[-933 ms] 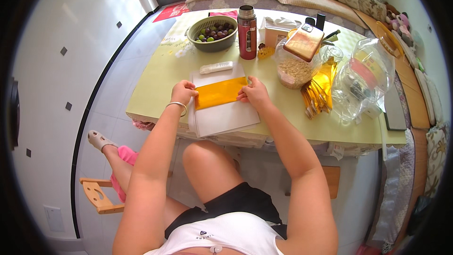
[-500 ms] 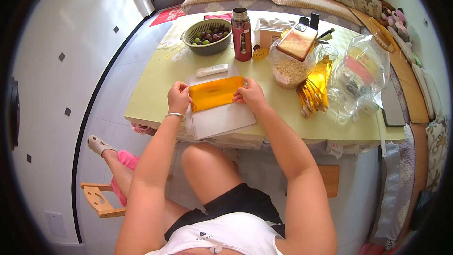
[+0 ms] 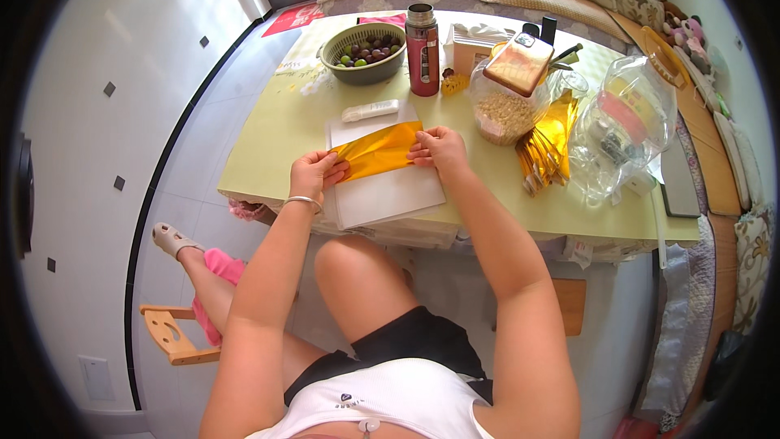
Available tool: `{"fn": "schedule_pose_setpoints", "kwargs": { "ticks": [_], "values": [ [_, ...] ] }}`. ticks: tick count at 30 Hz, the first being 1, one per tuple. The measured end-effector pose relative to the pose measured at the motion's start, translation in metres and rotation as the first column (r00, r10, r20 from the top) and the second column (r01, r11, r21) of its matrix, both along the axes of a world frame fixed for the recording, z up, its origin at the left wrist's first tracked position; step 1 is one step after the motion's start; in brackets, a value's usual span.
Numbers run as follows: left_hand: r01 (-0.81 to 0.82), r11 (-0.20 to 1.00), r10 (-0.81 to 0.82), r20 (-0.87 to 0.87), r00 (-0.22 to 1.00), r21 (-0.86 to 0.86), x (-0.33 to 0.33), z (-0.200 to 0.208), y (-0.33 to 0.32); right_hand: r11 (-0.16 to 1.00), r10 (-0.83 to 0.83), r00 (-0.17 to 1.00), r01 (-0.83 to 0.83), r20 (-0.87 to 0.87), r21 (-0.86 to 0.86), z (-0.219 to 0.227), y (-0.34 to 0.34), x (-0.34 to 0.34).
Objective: The person sits at a table and folds a yellow sheet of paper into a triangular shape using a white sheet as a guide. They repeat this folding process multiple times, placing the finished pieces on the table.
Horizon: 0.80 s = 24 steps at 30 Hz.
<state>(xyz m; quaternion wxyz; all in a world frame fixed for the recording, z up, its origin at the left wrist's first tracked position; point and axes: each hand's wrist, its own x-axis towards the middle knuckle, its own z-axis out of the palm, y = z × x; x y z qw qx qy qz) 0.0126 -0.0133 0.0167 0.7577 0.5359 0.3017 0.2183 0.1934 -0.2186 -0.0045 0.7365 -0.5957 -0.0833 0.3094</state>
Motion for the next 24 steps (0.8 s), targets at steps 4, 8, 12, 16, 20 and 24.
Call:
{"fn": "schedule_pose_setpoints", "kwargs": {
  "ticks": [4,8,12,16,20,24],
  "values": [
    [0.013,0.999,-0.011,-0.053,0.999,0.036,-0.004,0.000,0.006,1.000,0.023,1.000,-0.022,0.009,-0.006,-0.001,-0.002,0.001],
    [0.038,0.994,-0.027,-0.100,0.995,0.105,-0.008,0.001,0.005,0.995,0.039,0.999,-0.038,0.002,-0.087,0.011,-0.010,-0.002],
    [0.072,0.962,-0.029,-0.165,0.986,0.265,-0.014,-0.005,0.012,0.975,0.105,0.993,-0.091,0.060,-0.202,0.019,-0.023,-0.003],
    [0.083,0.972,-0.056,-0.126,0.990,0.219,-0.014,-0.003,0.009,0.973,0.117,0.992,-0.105,0.051,-0.204,0.014,-0.028,0.001],
    [0.060,0.984,-0.048,-0.076,0.996,0.165,-0.008,0.009,-0.006,0.975,0.118,0.992,-0.105,0.054,-0.196,0.014,-0.030,0.001],
    [0.041,0.999,-0.041,-0.028,0.999,0.019,-0.004,0.013,-0.012,0.980,0.106,0.993,-0.097,0.045,-0.172,0.016,-0.032,-0.002]
  ]
}}
